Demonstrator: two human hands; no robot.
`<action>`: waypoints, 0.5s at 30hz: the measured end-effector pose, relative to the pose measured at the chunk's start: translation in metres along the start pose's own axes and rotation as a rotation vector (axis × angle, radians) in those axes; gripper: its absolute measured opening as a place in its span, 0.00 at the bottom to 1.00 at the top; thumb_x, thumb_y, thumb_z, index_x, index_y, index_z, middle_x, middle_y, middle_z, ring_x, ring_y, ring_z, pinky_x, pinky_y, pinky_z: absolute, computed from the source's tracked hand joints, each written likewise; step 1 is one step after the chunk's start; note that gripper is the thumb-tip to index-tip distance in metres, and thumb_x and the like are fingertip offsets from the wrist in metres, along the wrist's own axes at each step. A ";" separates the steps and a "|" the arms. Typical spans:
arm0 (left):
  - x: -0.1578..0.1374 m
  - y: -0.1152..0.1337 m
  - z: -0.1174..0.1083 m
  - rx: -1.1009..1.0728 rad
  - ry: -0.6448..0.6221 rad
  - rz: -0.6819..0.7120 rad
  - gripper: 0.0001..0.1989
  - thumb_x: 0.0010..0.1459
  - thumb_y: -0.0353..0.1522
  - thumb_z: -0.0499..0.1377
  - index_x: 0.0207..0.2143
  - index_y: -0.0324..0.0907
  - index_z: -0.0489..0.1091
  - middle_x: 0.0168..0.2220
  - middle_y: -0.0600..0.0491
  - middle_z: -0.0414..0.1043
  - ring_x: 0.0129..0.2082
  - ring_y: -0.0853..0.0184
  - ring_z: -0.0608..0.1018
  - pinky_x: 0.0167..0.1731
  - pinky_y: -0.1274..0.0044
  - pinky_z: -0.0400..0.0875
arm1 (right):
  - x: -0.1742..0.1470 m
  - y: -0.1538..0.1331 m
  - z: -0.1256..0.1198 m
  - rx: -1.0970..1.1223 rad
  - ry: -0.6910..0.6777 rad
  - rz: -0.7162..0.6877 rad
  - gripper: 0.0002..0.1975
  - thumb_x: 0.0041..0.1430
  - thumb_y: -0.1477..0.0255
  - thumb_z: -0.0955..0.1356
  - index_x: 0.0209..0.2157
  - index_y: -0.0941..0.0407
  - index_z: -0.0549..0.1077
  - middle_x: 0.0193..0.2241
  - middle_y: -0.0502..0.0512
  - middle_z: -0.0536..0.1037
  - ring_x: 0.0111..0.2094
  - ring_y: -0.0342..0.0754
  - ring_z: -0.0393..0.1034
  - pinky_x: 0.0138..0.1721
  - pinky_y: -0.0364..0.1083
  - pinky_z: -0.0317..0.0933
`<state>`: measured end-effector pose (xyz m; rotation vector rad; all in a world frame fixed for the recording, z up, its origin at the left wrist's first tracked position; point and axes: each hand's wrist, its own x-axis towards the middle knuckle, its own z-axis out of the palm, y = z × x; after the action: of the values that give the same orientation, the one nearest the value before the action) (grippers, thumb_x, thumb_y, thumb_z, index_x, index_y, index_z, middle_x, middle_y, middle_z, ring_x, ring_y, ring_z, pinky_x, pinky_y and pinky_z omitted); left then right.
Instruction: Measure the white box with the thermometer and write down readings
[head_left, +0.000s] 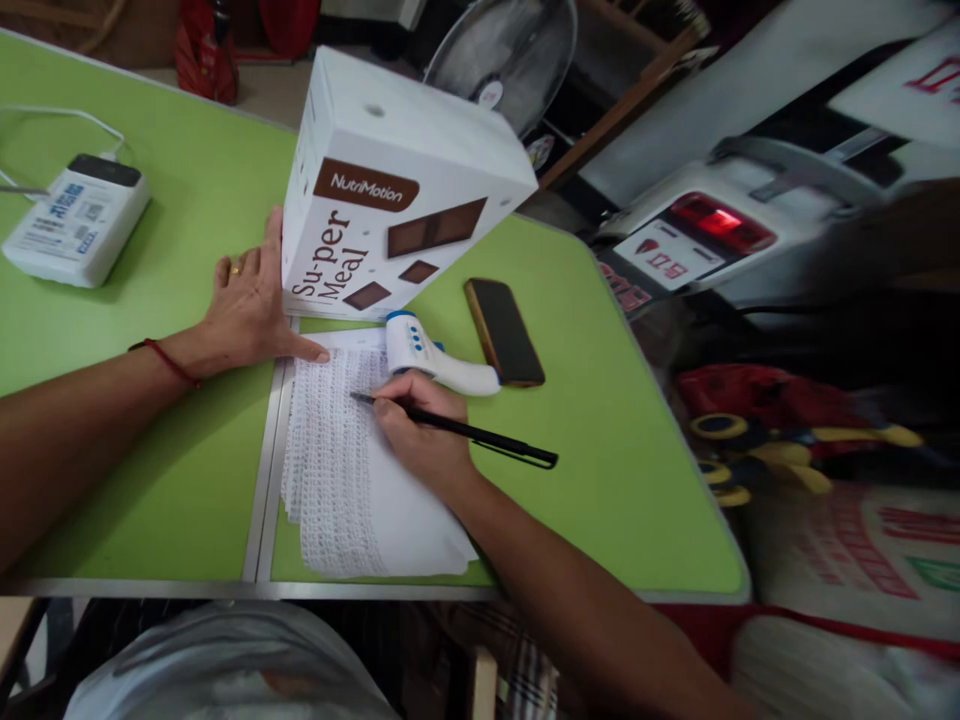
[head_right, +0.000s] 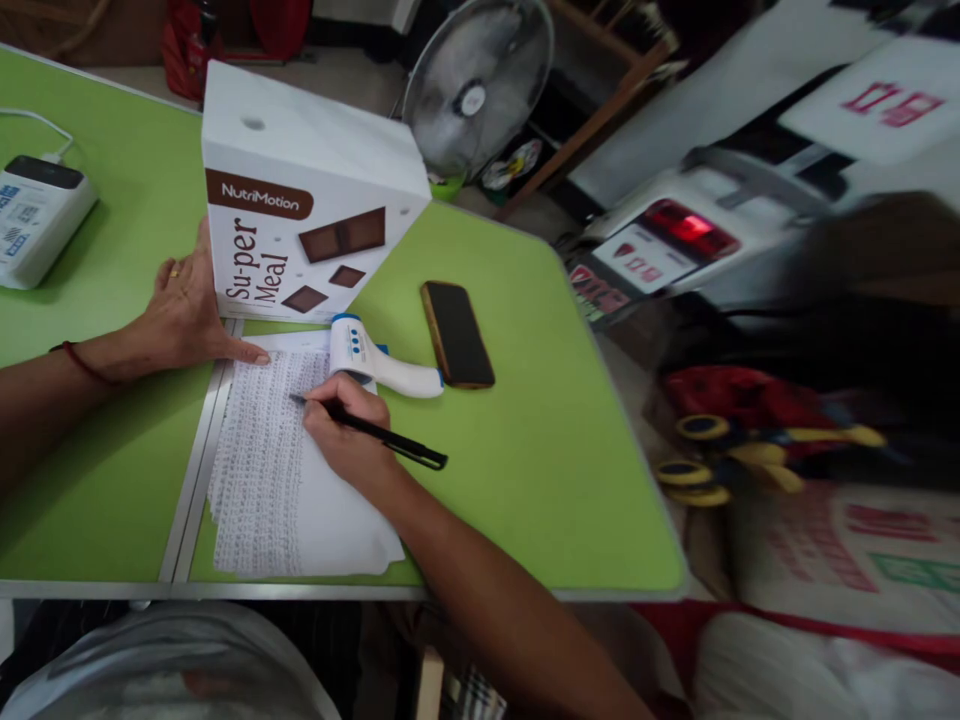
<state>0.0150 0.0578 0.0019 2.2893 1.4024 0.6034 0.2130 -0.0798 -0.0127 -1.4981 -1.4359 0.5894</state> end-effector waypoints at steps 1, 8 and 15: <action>-0.001 0.001 -0.001 0.006 -0.007 -0.011 0.89 0.20 0.66 0.71 0.75 0.34 0.32 0.68 0.26 0.56 0.69 0.32 0.58 0.68 0.46 0.44 | 0.000 0.000 0.000 0.007 -0.004 0.003 0.04 0.46 0.70 0.66 0.21 0.52 0.72 0.17 0.46 0.71 0.20 0.42 0.60 0.22 0.44 0.59; -0.002 0.000 -0.001 -0.017 0.003 0.016 0.85 0.22 0.67 0.71 0.74 0.37 0.37 0.69 0.29 0.56 0.69 0.33 0.59 0.68 0.46 0.44 | 0.000 -0.002 -0.002 0.054 -0.021 0.013 0.04 0.48 0.68 0.67 0.24 0.53 0.74 0.18 0.46 0.73 0.19 0.41 0.61 0.21 0.44 0.59; 0.000 -0.001 0.001 -0.020 -0.007 -0.002 0.87 0.19 0.70 0.67 0.74 0.36 0.38 0.68 0.26 0.56 0.69 0.31 0.58 0.67 0.45 0.44 | -0.001 -0.003 0.000 0.009 -0.047 0.019 0.05 0.47 0.68 0.67 0.23 0.53 0.74 0.18 0.46 0.73 0.20 0.41 0.62 0.22 0.44 0.61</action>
<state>0.0144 0.0580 0.0004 2.2713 1.3894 0.6060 0.2112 -0.0813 -0.0104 -1.5010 -1.4541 0.6455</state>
